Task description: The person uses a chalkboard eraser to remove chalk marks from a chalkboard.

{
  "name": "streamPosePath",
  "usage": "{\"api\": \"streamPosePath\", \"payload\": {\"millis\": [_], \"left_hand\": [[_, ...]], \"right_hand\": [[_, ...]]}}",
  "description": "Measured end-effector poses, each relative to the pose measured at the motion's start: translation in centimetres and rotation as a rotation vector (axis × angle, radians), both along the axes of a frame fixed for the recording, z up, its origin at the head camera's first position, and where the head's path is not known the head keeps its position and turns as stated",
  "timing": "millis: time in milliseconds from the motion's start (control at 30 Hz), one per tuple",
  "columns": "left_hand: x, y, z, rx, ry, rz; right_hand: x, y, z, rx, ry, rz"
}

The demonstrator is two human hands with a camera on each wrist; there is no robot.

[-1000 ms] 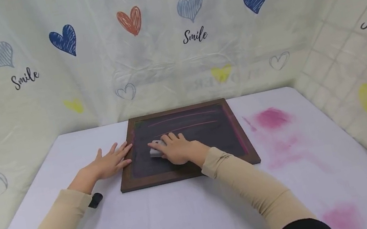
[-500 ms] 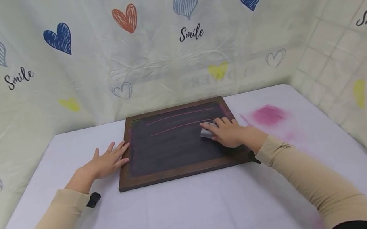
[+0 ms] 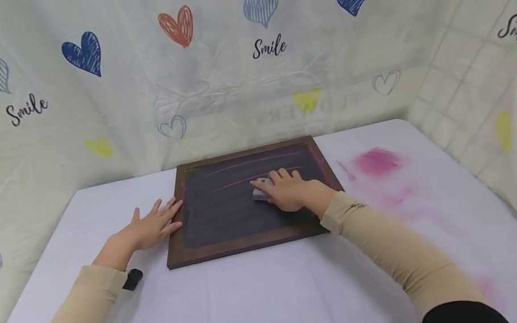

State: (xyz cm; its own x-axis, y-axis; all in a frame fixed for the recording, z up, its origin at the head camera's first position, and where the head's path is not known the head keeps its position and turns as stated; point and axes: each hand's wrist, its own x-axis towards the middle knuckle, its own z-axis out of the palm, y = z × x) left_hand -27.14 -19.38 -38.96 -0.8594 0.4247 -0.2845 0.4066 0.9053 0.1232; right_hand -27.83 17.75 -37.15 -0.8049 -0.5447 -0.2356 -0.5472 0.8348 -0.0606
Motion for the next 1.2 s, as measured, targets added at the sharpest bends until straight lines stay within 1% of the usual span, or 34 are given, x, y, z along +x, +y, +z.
{"api": "streamPosePath", "payload": {"millis": [100,267,333,433,500,567,733,800,1033,1200], "left_hand": [[0.0,-0.1,0.0,-0.001,0.005,0.001],[-0.1,-0.1,-0.3,0.005,0.003,0.008],[-0.1,-0.2,-0.4,-0.003,0.003,0.014],[-0.1,-0.4,-0.5,-0.007,0.010,0.022],[0.0,-0.4,-0.4,-0.001,0.013,0.020],[0.0,-0.3,-0.4,0.011,0.008,0.017],[0.1,0.0,-0.1,0.012,0.001,0.012],[0.1,0.0,0.0,0.015,0.005,0.009],[0.1,-0.2,-0.1,0.012,0.003,0.007],[0.1,-0.2,-0.2,0.017,0.013,0.002]], "right_hand": [[-0.2,-4.1,0.0,0.045,-0.004,0.031],[-0.2,-10.4,-0.5,0.113,0.012,0.069],[-0.1,-12.1,-0.7,0.117,0.017,0.087],[-0.1,-13.0,-0.7,0.116,0.016,0.102],[-0.2,-12.5,-0.6,0.109,0.014,0.101],[-0.3,-11.3,-0.5,0.097,0.002,0.093],[-0.8,-7.0,0.1,0.023,-0.025,0.079],[-1.1,-5.1,0.2,0.009,-0.019,0.063],[-2.2,2.0,0.1,0.011,0.001,-0.054],[-2.9,5.2,0.3,-0.001,0.010,-0.123]]}}
